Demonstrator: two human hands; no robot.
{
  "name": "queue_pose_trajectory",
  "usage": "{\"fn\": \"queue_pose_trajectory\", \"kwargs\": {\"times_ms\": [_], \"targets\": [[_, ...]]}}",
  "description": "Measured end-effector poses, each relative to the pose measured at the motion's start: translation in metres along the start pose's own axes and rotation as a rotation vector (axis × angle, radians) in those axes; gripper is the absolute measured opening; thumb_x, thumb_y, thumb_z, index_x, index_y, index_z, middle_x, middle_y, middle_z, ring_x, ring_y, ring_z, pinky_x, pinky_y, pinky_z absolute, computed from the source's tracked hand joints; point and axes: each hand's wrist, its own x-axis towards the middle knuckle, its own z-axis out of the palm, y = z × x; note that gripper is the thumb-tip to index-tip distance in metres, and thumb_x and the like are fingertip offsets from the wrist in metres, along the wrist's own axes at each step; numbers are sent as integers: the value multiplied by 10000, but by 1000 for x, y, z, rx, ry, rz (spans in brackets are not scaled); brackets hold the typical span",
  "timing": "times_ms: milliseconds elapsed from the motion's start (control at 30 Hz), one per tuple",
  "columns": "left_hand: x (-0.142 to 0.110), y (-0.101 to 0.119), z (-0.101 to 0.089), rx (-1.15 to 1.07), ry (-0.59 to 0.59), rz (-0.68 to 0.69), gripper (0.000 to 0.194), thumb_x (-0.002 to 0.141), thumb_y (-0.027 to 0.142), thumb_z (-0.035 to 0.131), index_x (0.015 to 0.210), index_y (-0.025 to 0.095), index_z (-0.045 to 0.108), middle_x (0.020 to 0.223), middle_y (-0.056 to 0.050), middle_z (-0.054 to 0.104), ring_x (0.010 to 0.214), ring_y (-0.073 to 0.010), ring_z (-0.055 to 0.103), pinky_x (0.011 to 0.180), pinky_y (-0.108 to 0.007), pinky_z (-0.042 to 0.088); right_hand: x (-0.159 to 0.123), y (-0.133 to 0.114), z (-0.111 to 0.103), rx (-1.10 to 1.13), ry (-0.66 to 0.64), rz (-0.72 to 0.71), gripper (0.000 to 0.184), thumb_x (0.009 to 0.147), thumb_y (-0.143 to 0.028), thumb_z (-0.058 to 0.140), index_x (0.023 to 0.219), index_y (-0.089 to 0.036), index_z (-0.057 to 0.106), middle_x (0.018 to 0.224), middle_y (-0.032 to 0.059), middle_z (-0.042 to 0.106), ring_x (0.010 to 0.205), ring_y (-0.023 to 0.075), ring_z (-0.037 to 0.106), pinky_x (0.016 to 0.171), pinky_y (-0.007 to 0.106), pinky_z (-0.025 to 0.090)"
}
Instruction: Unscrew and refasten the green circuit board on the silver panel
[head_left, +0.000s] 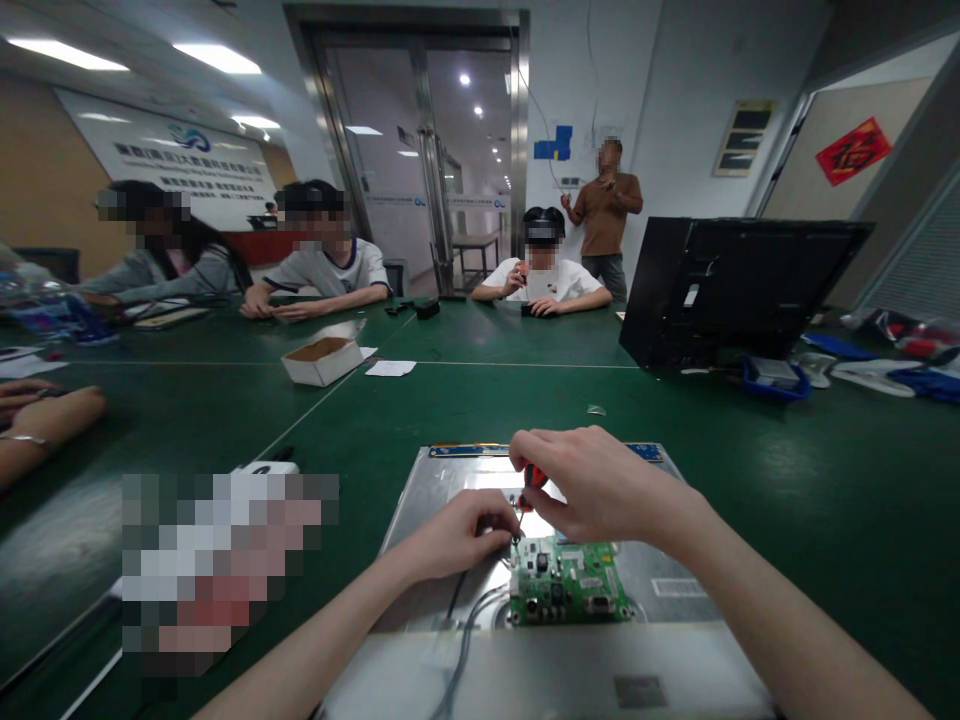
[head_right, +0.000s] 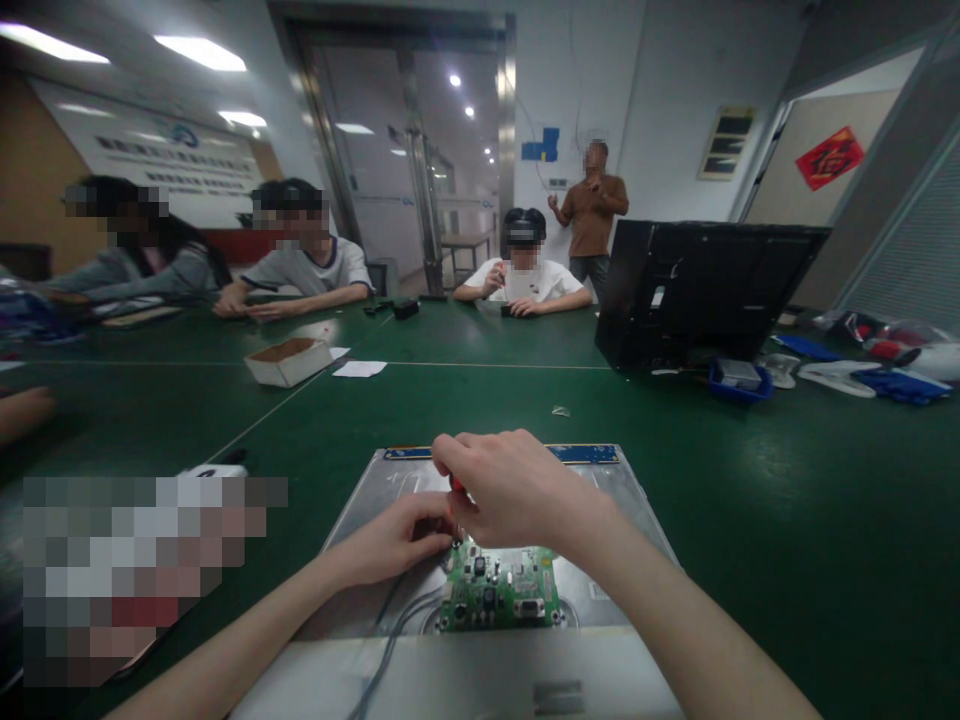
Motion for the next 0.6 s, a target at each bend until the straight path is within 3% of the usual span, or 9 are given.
{"fn": "queue_pose_trajectory", "kwargs": {"times_ms": [233,600], "targets": [[-1,2,-1,13,10,-15,134,796,120,553,864,161,661,787,-8,636,720,-160,558,656,-254,420,0,1,-1,-9,-12,35,159,865,-305,577,965,-191,526,856,10,681,665,145,574,520,267,252],[0,3,-1,-9,12,-17,111,764,103,564,796,159,655,733,8,613,677,-145,535,625,-238,398,-3,2,-1,3,-2,-15,163,832,-197,511,994,-184,511,889,20,656,647,128,535,521,271,251]]}}
